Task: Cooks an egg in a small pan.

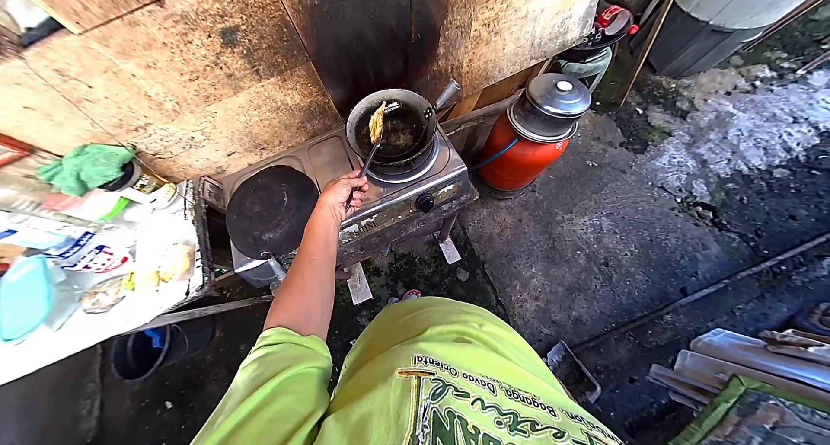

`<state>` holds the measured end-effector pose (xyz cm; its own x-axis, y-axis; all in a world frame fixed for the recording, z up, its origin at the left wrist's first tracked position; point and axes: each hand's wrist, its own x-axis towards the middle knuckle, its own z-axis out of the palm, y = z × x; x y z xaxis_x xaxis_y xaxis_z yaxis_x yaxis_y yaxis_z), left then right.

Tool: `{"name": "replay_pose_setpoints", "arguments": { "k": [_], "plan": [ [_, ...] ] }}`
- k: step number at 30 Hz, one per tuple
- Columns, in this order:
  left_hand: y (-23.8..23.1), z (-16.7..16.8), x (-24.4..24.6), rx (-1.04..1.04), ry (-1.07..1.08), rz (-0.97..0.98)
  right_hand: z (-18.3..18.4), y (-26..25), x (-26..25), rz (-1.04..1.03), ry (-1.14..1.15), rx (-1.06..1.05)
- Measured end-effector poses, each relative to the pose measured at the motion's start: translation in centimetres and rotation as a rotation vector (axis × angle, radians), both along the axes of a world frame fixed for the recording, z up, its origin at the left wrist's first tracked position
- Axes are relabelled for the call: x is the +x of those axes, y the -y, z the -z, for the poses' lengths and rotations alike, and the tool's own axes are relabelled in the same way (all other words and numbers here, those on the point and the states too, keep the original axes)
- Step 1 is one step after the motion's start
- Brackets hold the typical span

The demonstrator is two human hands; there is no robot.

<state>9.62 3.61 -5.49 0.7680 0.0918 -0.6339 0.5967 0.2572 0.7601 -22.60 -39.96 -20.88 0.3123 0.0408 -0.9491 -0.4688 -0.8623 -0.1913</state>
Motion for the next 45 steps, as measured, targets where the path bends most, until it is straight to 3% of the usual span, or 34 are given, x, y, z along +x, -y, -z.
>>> {"name": "replay_pose_setpoints", "arguments": {
  "k": [3, 7, 11, 15, 19, 24, 26, 28, 35, 42, 45],
  "plan": [
    [0.0, 0.0, -0.1, 0.006, 0.002, 0.005, -3.6, -1.3, 1.3, 0.004, -0.023, -0.012],
    [0.0, 0.2, -0.2, -0.002, 0.005, -0.003, -2.9, -1.1, 1.1, -0.024, -0.004, -0.014],
    [-0.1, 0.3, -0.3, 0.002, -0.001, -0.003, -5.0, -1.9, 1.9, -0.031, -0.01, -0.017],
    [0.0, 0.0, -0.6, 0.019, -0.013, 0.016, -0.3, -0.3, 0.4, -0.006, 0.014, -0.013],
    [0.1, -0.6, -1.3, 0.028, -0.024, 0.01, -1.4, -0.7, 1.0, 0.006, -0.019, -0.01],
    [0.4, -0.8, 0.1, 0.073, -0.025, 0.041, 2.0, 0.8, -0.1, -0.064, 0.031, 0.039],
    [0.7, -1.0, 1.2, 0.07, -0.027, 0.032, 1.3, 1.2, -0.1, -0.111, 0.128, 0.087],
    [0.9, -1.2, 1.8, 0.066, -0.028, 0.019, -0.2, 0.3, 1.0, -0.013, 0.013, 0.021],
    [0.0, -1.1, -0.9, 0.072, -0.02, 0.073, 5.5, 2.3, -1.0, 0.084, 0.052, 0.022],
    [-0.1, -0.8, 1.8, 0.074, -0.021, 0.064, -1.6, -0.5, 0.9, -0.083, 0.001, -0.023],
    [0.1, -1.0, 2.6, 0.055, -0.022, 0.053, 1.3, 1.3, 0.7, -0.04, 0.006, 0.015]
  ]
}}
